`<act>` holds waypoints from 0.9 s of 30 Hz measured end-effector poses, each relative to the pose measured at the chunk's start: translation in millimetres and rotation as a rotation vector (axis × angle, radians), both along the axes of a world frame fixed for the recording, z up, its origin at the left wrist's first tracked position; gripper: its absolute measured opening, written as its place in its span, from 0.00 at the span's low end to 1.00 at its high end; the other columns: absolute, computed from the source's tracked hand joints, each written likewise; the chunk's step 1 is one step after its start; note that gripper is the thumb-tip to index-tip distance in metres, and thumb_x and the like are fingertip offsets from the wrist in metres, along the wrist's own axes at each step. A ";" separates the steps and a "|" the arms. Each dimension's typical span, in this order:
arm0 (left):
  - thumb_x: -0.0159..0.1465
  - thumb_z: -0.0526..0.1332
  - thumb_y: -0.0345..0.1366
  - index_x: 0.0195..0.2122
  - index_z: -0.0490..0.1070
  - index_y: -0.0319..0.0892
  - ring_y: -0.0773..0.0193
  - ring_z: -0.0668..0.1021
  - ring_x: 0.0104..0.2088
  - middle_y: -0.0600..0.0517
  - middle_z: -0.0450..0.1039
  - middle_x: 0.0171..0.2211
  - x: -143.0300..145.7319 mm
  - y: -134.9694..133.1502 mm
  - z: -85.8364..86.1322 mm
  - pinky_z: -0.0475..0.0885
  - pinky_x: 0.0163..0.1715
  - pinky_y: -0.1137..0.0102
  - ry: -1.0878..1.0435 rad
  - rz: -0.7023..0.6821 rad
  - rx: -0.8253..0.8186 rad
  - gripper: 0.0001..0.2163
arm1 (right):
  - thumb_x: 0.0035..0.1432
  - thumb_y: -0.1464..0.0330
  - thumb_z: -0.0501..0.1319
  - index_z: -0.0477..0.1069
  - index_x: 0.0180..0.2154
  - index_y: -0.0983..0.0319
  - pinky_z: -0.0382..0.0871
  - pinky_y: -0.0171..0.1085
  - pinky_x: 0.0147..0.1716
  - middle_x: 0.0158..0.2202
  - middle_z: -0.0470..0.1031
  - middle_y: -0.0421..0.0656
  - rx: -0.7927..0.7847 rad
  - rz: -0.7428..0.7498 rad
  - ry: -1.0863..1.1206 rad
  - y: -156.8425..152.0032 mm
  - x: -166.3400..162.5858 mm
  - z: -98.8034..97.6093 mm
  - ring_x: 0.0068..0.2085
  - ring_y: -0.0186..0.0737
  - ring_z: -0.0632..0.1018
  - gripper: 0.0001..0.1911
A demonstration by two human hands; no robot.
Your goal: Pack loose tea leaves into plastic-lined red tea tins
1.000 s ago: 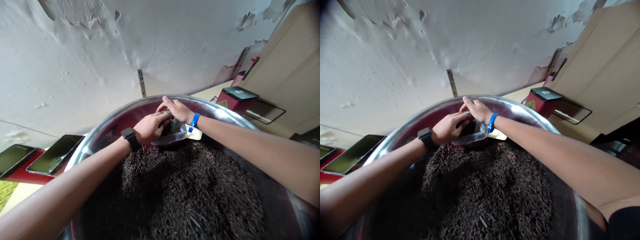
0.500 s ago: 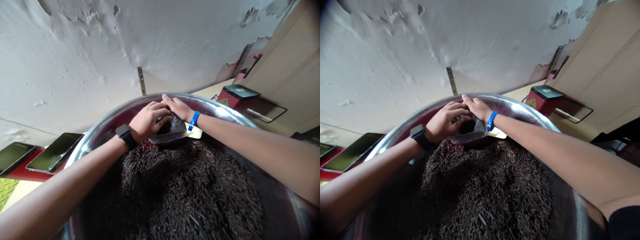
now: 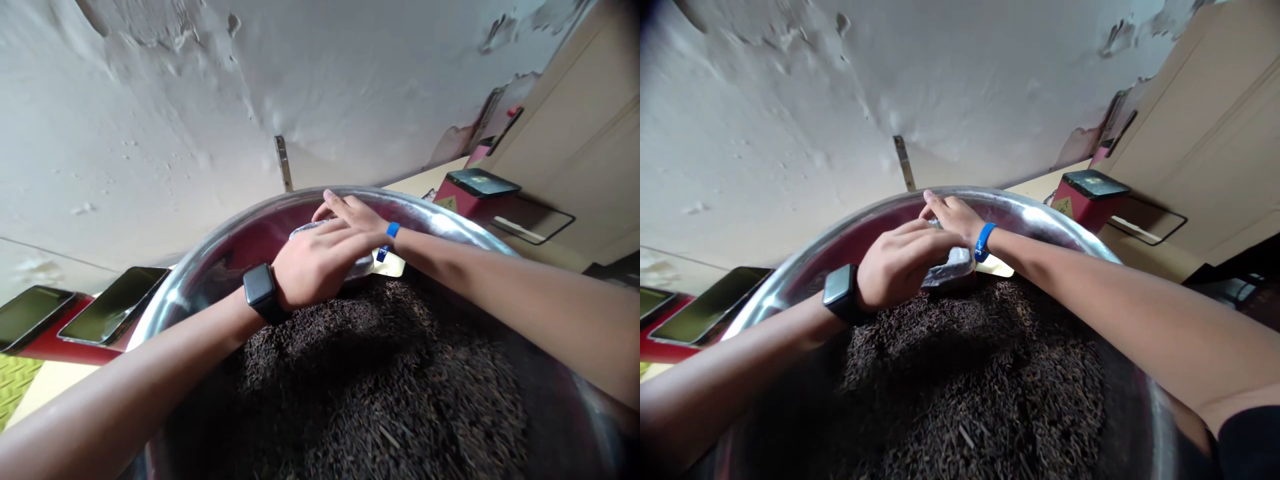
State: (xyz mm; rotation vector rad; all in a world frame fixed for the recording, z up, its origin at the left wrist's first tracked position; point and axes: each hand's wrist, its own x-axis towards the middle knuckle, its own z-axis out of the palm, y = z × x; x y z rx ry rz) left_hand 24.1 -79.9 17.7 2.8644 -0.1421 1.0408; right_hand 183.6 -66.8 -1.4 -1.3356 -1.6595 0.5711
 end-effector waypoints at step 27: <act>0.54 0.47 0.58 0.44 0.66 0.44 0.55 0.75 0.32 0.47 0.72 0.34 13.6 -46.7 -61.9 0.69 0.30 0.64 0.969 0.087 -0.092 0.27 | 0.59 0.51 0.38 0.73 0.29 0.63 0.61 0.35 0.39 0.33 0.74 0.45 0.063 0.013 -0.121 5.1 3.0 -2.4 0.35 0.36 0.73 0.32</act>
